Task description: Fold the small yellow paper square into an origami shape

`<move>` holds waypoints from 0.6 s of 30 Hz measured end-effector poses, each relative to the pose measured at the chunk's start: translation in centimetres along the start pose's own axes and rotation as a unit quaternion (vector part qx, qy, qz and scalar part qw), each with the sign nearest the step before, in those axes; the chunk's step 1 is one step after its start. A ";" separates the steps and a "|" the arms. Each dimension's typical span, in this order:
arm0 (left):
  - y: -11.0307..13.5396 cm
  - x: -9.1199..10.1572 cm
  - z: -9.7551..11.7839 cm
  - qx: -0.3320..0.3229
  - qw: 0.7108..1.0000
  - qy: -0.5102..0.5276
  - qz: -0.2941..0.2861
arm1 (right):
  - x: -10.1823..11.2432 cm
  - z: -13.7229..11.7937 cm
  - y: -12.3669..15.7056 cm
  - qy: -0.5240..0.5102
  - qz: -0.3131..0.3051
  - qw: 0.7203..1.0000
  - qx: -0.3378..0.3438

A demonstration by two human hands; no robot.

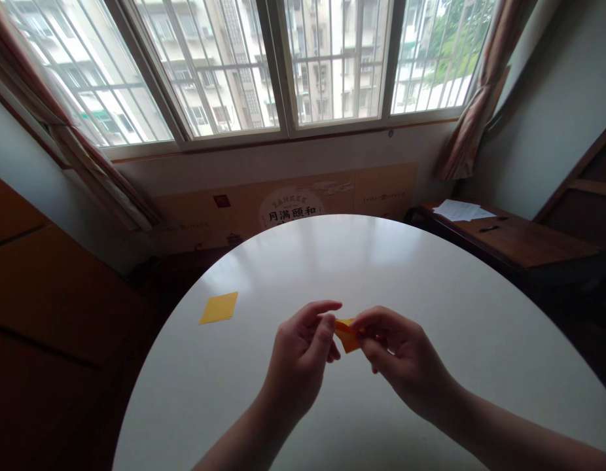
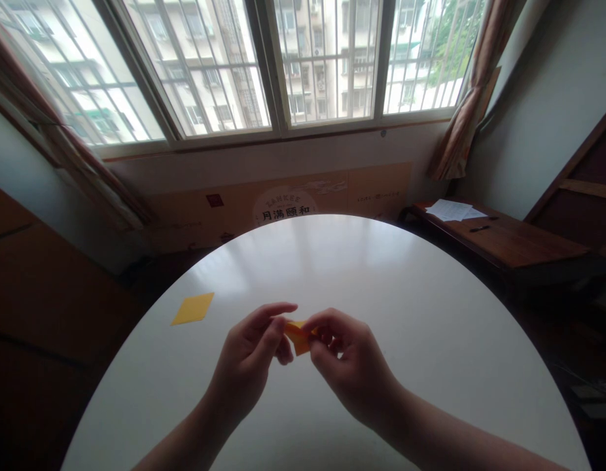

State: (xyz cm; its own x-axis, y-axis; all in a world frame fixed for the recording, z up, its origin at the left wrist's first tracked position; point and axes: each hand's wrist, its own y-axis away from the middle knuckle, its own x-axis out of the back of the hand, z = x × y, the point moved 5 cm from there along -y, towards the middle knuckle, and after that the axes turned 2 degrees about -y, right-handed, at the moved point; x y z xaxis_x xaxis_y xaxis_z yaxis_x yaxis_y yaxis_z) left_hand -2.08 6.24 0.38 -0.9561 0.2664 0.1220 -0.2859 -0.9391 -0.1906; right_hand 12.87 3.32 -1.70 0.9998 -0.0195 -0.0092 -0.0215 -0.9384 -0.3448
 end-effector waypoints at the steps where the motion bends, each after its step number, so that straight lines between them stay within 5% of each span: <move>1: 0.1 0.0 0.1 -0.004 1.000 -0.003 -0.008 | 0.0 0.1 0.0 -0.013 0.001 1.000 -0.003; 18: -0.3 -0.4 -0.4 0.094 0.991 0.090 0.023 | 0.0 -0.7 0.4 0.047 -0.006 0.994 0.099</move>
State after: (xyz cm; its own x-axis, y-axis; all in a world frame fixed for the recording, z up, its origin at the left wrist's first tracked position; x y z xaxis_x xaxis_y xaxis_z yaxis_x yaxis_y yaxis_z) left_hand -1.69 6.48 -0.02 -0.9685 0.2410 -0.0623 -0.2412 -0.9705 -0.0041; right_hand 12.88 2.76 -1.20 0.9954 -0.0498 0.0814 0.0000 -0.8532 -0.5216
